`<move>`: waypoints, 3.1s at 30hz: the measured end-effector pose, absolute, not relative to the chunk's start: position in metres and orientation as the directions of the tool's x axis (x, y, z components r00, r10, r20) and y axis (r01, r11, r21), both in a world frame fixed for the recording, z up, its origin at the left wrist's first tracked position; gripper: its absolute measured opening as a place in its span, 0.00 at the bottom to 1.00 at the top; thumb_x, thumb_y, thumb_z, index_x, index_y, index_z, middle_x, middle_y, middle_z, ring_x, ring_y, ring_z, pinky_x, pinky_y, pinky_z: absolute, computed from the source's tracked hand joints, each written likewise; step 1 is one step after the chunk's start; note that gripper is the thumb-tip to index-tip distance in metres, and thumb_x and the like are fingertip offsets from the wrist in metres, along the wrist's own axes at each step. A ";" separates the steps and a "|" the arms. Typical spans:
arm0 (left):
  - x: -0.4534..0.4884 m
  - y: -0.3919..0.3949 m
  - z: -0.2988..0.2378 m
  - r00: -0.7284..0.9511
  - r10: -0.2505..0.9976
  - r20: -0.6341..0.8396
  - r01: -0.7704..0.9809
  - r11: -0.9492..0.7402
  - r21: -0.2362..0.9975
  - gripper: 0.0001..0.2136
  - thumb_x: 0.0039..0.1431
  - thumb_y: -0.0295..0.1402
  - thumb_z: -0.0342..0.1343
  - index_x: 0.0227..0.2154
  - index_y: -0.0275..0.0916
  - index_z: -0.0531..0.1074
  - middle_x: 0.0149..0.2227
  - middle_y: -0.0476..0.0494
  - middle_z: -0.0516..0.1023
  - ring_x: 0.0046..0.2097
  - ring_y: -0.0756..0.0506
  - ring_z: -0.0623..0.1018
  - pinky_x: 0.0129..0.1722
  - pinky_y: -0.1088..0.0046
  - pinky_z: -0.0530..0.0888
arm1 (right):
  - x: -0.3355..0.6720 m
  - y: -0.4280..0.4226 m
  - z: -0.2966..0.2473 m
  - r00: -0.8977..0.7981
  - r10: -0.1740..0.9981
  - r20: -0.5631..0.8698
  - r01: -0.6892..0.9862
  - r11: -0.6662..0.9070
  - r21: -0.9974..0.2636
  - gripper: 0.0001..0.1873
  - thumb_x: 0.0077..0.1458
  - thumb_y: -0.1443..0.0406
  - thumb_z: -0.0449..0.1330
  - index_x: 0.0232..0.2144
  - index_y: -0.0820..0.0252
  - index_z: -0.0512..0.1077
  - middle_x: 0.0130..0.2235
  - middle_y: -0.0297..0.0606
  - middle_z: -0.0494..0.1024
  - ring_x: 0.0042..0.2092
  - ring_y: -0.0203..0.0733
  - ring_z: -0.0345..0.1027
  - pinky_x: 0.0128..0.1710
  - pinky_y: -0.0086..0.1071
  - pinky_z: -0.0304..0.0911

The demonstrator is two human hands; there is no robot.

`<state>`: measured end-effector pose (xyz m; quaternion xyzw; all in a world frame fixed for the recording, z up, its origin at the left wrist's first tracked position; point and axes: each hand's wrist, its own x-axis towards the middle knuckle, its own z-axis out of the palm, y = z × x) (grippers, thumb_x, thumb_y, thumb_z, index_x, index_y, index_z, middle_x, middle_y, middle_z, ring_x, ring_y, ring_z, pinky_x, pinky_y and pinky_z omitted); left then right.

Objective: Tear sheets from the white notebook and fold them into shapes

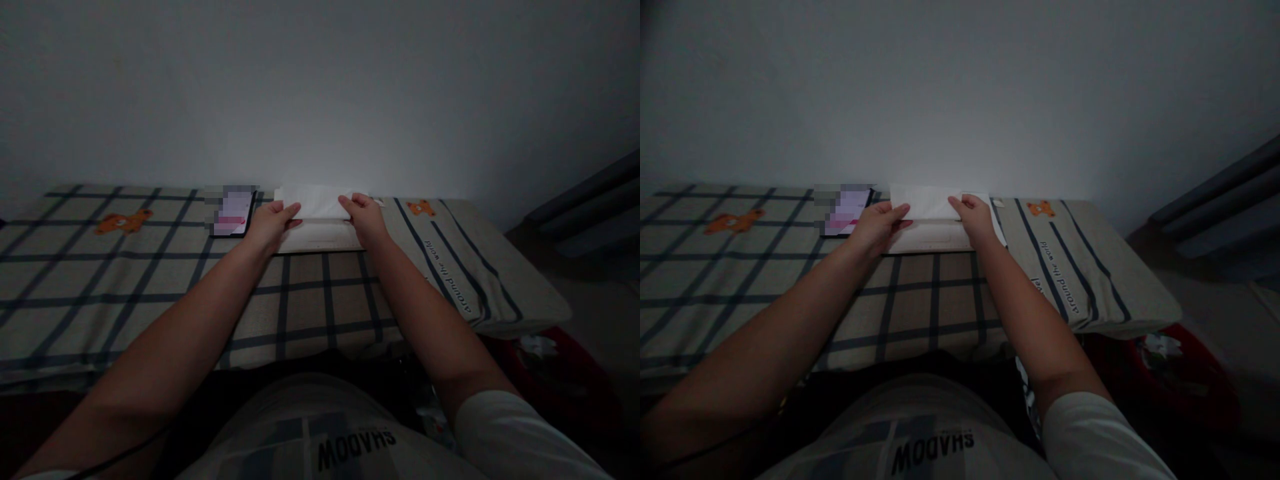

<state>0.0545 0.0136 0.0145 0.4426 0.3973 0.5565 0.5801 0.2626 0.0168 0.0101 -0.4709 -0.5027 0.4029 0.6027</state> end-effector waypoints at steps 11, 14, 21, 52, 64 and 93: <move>0.056 0.008 0.020 0.092 0.996 0.019 -0.346 0.014 0.938 0.08 0.48 0.29 0.68 0.32 0.35 0.79 0.37 0.44 0.83 0.39 0.49 0.80 0.40 0.76 0.78 | 0.263 0.021 0.003 0.149 0.966 0.212 -0.079 0.225 -0.971 0.24 0.43 0.45 0.69 0.26 0.54 0.67 0.30 0.34 0.73 0.33 0.38 0.66 0.34 0.35 0.68; 0.056 0.008 0.020 0.113 0.994 0.010 -0.350 0.030 0.936 0.09 0.46 0.29 0.68 0.32 0.35 0.79 0.38 0.44 0.83 0.39 0.49 0.80 0.40 0.76 0.78 | 0.263 0.021 0.004 0.186 0.950 0.252 -0.025 0.261 -0.965 0.22 0.45 0.46 0.68 0.25 0.55 0.67 0.28 0.31 0.69 0.31 0.37 0.63 0.32 0.33 0.63; 0.052 0.013 0.018 -0.029 0.991 0.128 -0.194 -0.131 0.972 0.14 0.48 0.36 0.67 0.37 0.38 0.78 0.39 0.44 0.81 0.40 0.46 0.79 0.44 0.69 0.76 | 0.269 0.015 0.016 0.119 0.902 0.414 0.238 0.379 -0.894 0.21 0.52 0.51 0.64 0.21 0.55 0.61 0.23 0.27 0.57 0.27 0.34 0.53 0.30 0.32 0.51; 0.059 -0.001 0.017 0.193 0.961 0.197 0.391 -0.260 0.883 0.11 0.52 0.43 0.64 0.27 0.40 0.82 0.26 0.45 0.80 0.29 0.46 0.74 0.30 0.71 0.68 | 0.262 -0.002 0.026 -0.111 0.936 0.335 0.279 0.353 -0.893 0.19 0.52 0.48 0.63 0.25 0.57 0.73 0.27 0.33 0.71 0.33 0.39 0.62 0.35 0.34 0.57; 0.061 -0.005 0.023 0.219 0.956 0.193 0.443 -0.273 0.854 0.10 0.55 0.39 0.61 0.26 0.39 0.82 0.25 0.46 0.80 0.29 0.46 0.74 0.30 0.72 0.69 | 0.261 -0.002 0.025 -0.098 0.927 0.361 0.338 0.373 -0.864 0.20 0.53 0.48 0.62 0.23 0.57 0.71 0.26 0.34 0.70 0.33 0.40 0.61 0.35 0.34 0.56; 0.059 0.001 0.017 0.017 0.922 0.387 0.382 -0.363 0.850 0.13 0.56 0.40 0.58 0.31 0.36 0.81 0.32 0.43 0.83 0.35 0.44 0.78 0.35 0.70 0.70 | 0.249 0.007 0.013 -0.049 0.993 0.107 -0.053 0.104 -0.993 0.24 0.38 0.49 0.74 0.22 0.58 0.68 0.23 0.31 0.71 0.26 0.32 0.64 0.27 0.29 0.64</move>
